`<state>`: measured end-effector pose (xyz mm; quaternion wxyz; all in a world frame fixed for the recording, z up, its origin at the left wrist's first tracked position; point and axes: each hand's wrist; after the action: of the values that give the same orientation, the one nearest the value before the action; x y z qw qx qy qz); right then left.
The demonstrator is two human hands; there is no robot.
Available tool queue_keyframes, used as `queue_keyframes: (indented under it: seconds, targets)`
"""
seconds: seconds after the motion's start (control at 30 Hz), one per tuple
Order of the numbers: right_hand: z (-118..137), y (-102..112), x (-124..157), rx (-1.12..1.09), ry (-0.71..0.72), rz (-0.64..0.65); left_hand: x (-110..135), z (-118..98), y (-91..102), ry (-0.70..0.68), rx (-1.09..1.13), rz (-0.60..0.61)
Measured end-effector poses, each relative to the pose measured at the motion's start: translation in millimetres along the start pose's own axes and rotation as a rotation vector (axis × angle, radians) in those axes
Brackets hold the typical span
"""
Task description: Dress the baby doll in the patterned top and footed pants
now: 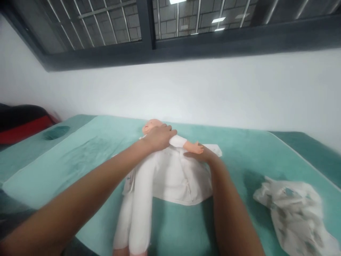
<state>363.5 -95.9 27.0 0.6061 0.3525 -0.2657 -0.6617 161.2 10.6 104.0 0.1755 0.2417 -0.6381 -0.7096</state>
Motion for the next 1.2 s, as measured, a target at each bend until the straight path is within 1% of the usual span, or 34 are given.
queue_keyframes:
  seconds: [0.07,0.17,0.23,0.33,0.4,0.47,0.57,0.63,0.67,0.73,0.8,0.83,0.93,1.03,1.1,1.17,1.2]
  targets:
    - [-2.1,10.2,4.2,-0.131,-0.011,-0.037,-0.3,4.5,1.9,0.003,-0.018,0.014]
    - [-3.7,26.1,11.6,-0.496,-0.065,-0.177,0.0,7.0,8.2,0.020,-0.089,0.057]
    - [0.0,30.0,16.3,-0.675,-0.086,-0.247,-0.1,3.1,12.3,0.059,-0.144,0.111]
    - [14.3,25.7,23.7,-0.764,-0.084,-0.321,-3.1,-11.3,10.4,0.143,-0.172,0.147]
    - [27.1,21.9,28.5,-0.798,-0.085,-0.357,-7.6,-23.2,2.2,0.183,-0.158,0.129]
    - [39.5,21.5,31.3,-0.806,-0.081,-0.342,-13.6,-33.5,-8.8,0.214,-0.126,0.118]
    - [53.4,28.3,28.6,-0.818,-0.073,-0.257,-21.5,-41.1,-22.2,0.210,-0.044,0.110]
    - [59.7,34.1,23.5,-0.852,-0.072,-0.204,-24.1,-40.8,-25.7,0.150,0.082,0.130]
    - [62.6,36.3,20.8,-0.872,-0.071,-0.188,-24.5,-39.4,-25.8,0.112,0.203,0.149]
    - [69.9,37.7,16.2,-0.894,-0.068,-0.166,-23.1,-34.8,-23.4,0.058,0.524,0.160]
    - [80.2,34.4,13.4,-0.903,-0.051,-0.126,-19.1,-27.6,-18.8,0.058,0.792,0.091]
    - [86.4,31.2,12.6,-0.910,-0.037,-0.094,-16.1,-22.8,-16.1,0.072,0.852,0.032]
    - [106.2,17.7,11.5,-0.945,0.016,0.014,-3.7,-3.9,-8.6,0.100,0.868,-0.122]
    - [120.2,6.2,11.7,-0.886,0.084,0.124,12.0,17.8,-4.7,0.068,0.830,-0.183]
    - [124.2,3.4,12.7,-0.792,0.147,0.274,22.8,30.0,-4.9,0.053,0.813,-0.187]
    - [125.2,4.4,14.0,-0.720,0.204,0.450,33.3,38.6,-6.6,0.090,0.770,-0.189]
    - [125.3,5.7,14.4,-0.699,0.227,0.512,38.2,41.4,-7.8,0.113,0.739,-0.192]
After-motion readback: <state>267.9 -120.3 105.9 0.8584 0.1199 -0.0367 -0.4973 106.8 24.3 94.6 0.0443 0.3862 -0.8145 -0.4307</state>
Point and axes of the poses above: each hand's wrist, its own x-axis away from the middle knuckle, its own y-axis out of the back of the hand, z = x × y, and after that the axes turned 10 degrees about y, right-handed
